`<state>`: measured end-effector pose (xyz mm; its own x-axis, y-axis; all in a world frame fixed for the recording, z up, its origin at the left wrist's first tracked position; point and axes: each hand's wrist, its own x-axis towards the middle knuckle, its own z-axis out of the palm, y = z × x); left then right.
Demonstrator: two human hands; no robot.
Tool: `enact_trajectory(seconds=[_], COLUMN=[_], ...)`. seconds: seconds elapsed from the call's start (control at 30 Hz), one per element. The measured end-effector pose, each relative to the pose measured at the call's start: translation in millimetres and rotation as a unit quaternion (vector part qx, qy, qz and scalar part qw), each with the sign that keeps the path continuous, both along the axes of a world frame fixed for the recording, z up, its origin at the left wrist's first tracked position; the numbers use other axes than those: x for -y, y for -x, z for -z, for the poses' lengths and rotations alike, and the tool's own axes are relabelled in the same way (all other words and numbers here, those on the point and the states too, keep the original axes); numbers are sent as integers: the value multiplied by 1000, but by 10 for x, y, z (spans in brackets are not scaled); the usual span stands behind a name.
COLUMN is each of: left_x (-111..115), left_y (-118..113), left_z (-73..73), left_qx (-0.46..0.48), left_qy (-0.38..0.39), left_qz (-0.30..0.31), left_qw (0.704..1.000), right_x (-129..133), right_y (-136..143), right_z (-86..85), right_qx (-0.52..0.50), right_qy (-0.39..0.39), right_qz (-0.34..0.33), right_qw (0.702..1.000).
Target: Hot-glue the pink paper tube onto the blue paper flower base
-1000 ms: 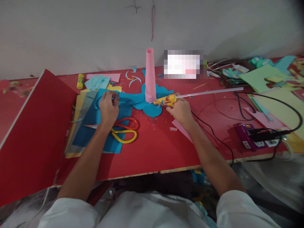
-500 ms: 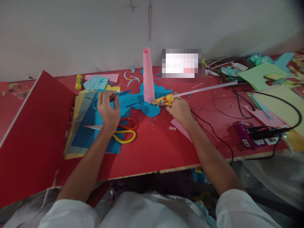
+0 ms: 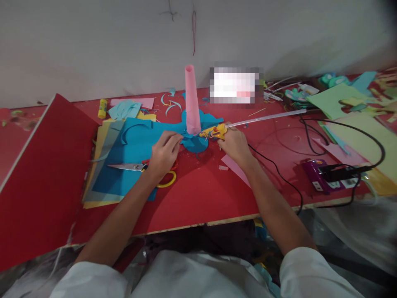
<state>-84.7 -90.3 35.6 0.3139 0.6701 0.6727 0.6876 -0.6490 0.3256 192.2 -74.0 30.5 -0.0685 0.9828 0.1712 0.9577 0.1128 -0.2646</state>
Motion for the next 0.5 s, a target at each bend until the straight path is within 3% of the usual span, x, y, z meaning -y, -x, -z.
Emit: enact_trajectory(seconds=[0.13,0.37,0.5], left_x=[23,56,74], left_y=[-23,-72,-114], left_z=[28,-17,-22], left_qx=[-24,-2,-18], left_qy=[22,33,19], left_qz=[27,-30,-30], left_qw=[999,999,999], right_x=[-2,13,31], right_y=[-1,-19,-20], right_z=[-10,-29,-44], right_qx=[5,7,17], right_qy=[6,5,-1], right_qz=[0,-12,-20], right_qw=[1000,1000,1000])
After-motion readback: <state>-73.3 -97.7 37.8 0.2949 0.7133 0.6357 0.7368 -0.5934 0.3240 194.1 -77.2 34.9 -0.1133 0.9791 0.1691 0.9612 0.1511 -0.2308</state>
